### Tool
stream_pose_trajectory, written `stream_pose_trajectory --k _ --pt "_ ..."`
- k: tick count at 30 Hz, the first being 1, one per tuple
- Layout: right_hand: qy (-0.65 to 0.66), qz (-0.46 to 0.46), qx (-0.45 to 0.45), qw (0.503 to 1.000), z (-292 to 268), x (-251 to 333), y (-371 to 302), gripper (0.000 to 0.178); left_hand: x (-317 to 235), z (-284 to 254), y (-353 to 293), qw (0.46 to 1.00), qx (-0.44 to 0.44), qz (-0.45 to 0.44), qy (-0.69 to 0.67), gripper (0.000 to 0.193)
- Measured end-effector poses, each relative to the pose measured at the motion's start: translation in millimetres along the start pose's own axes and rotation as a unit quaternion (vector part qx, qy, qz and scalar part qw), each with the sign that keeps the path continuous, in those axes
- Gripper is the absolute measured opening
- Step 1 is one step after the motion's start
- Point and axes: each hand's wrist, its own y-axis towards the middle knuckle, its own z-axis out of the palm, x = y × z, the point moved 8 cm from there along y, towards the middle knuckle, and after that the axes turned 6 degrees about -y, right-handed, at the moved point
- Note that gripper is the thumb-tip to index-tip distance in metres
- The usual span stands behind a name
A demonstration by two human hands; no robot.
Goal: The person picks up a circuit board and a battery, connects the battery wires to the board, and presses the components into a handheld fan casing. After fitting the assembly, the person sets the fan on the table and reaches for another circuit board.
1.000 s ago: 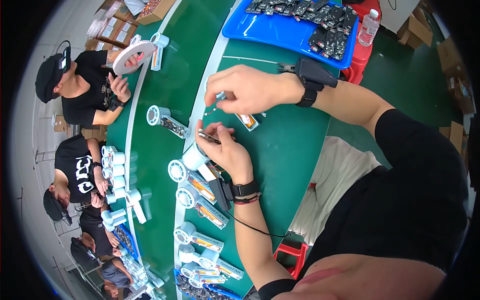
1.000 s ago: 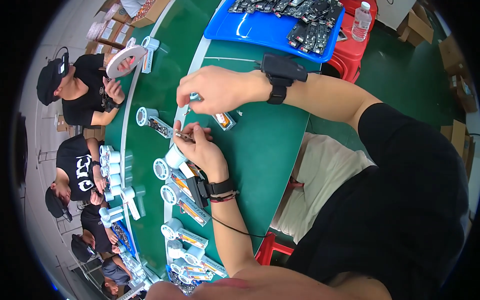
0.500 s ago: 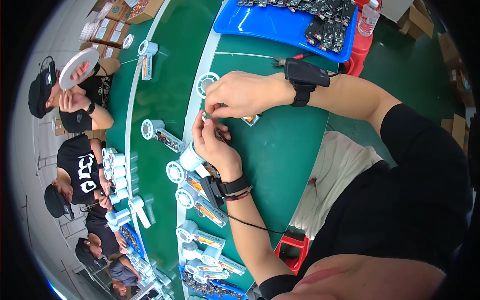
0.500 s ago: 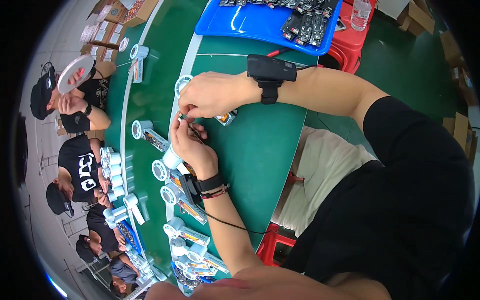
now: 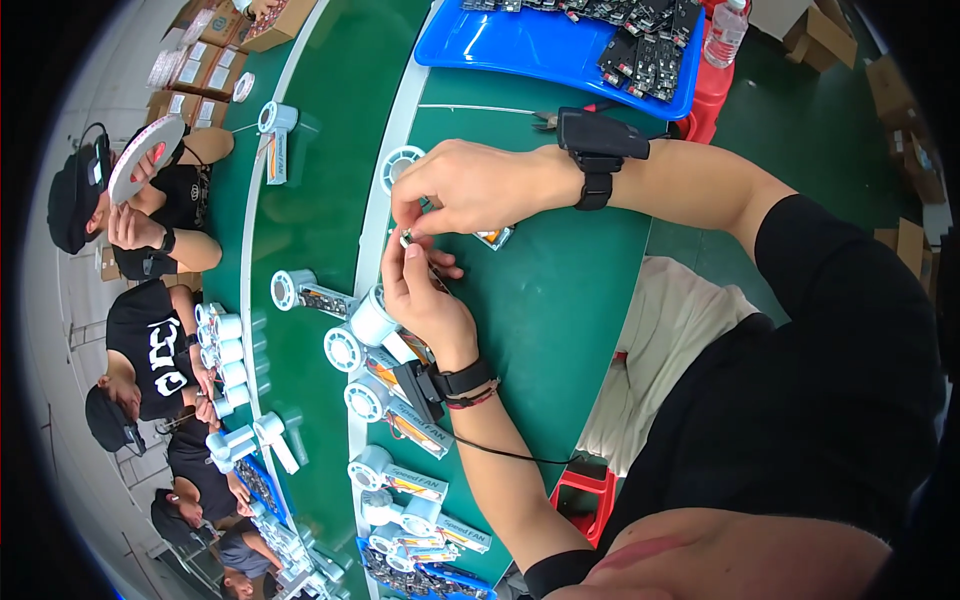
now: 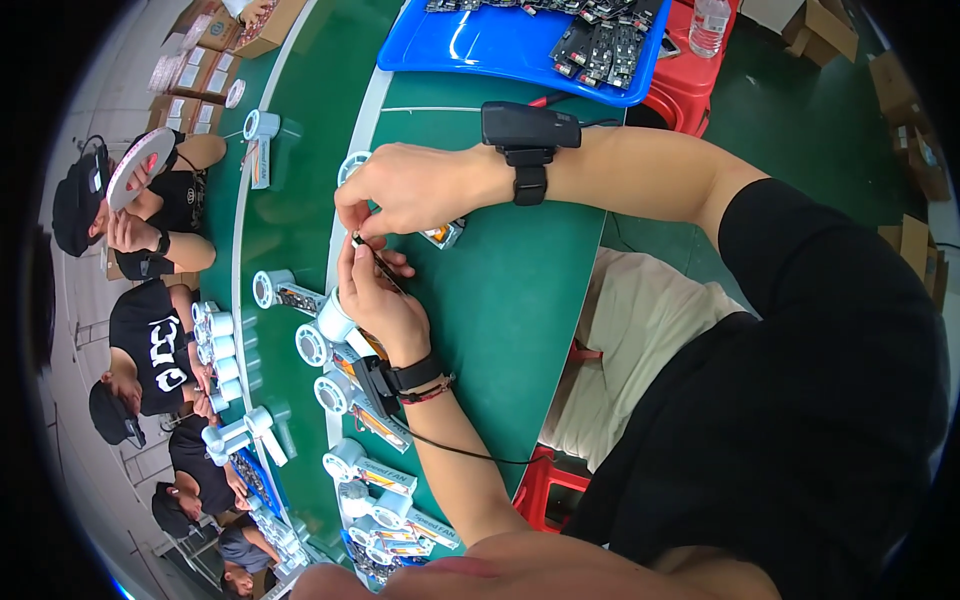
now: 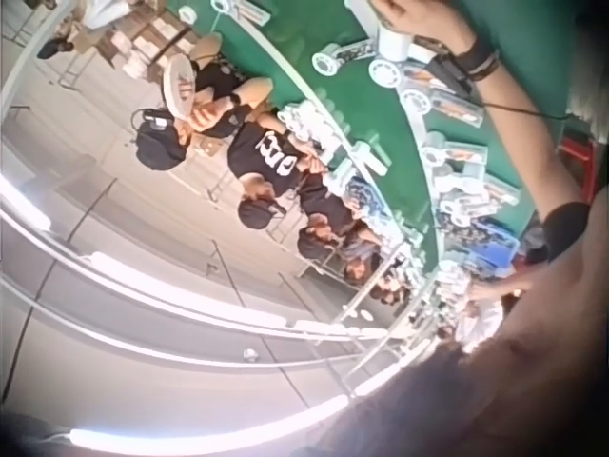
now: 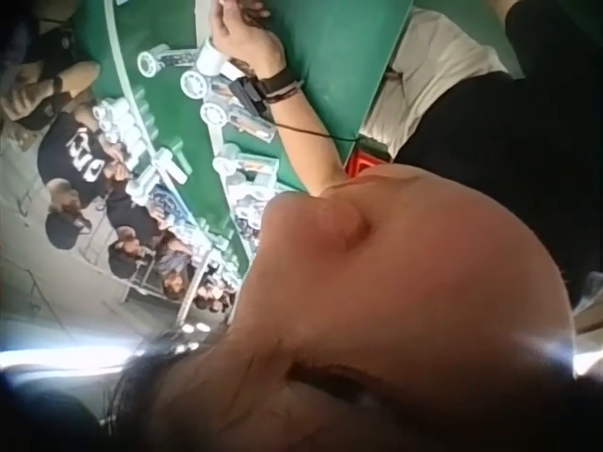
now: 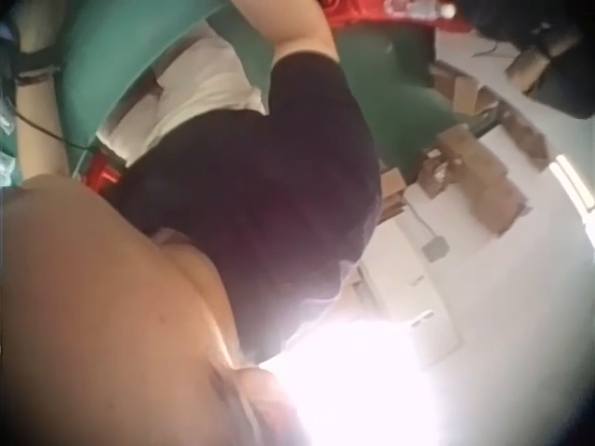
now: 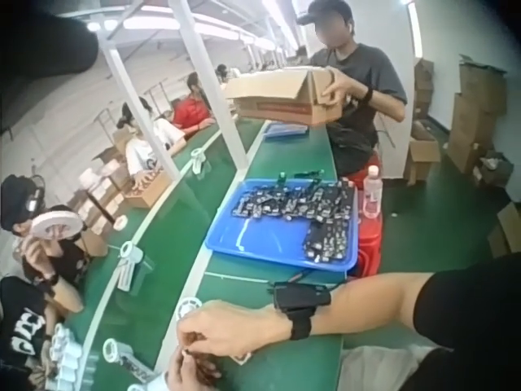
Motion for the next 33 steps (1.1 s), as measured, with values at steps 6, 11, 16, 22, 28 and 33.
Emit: stream_pose_trajectory --k 6,11,16,22,28,33 --pt "-0.07 -0.069 -0.033 0.995 -6.1 4.9 -1.5 0.01 -0.6 2.8 1.4 1.0 0.014 -0.014 0.015 0.037" --pt "-0.094 -0.092 -0.041 0.99 -4.5 6.5 -1.8 0.012 0.7 3.2 1.5 1.0 0.017 0.005 0.016 0.037" --pt "-0.072 -0.077 -0.027 0.994 -6.0 0.7 2.0 0.013 -0.7 6.8 0.0 0.999 0.021 0.008 0.026 0.036" --pt "-0.044 -0.062 -0.019 0.997 -9.2 1.4 2.3 0.019 0.3 6.2 0.4 1.0 0.007 0.018 0.022 0.037" --pt "0.013 -0.002 0.002 1.0 -7.2 -1.8 3.3 0.018 -2.1 2.9 -4.2 0.999 0.015 0.012 0.028 0.037" --pt "0.074 0.055 -0.022 0.995 -11.9 -5.4 3.1 0.016 -3.7 7.5 -2.8 0.999 0.01 0.021 0.029 0.037"
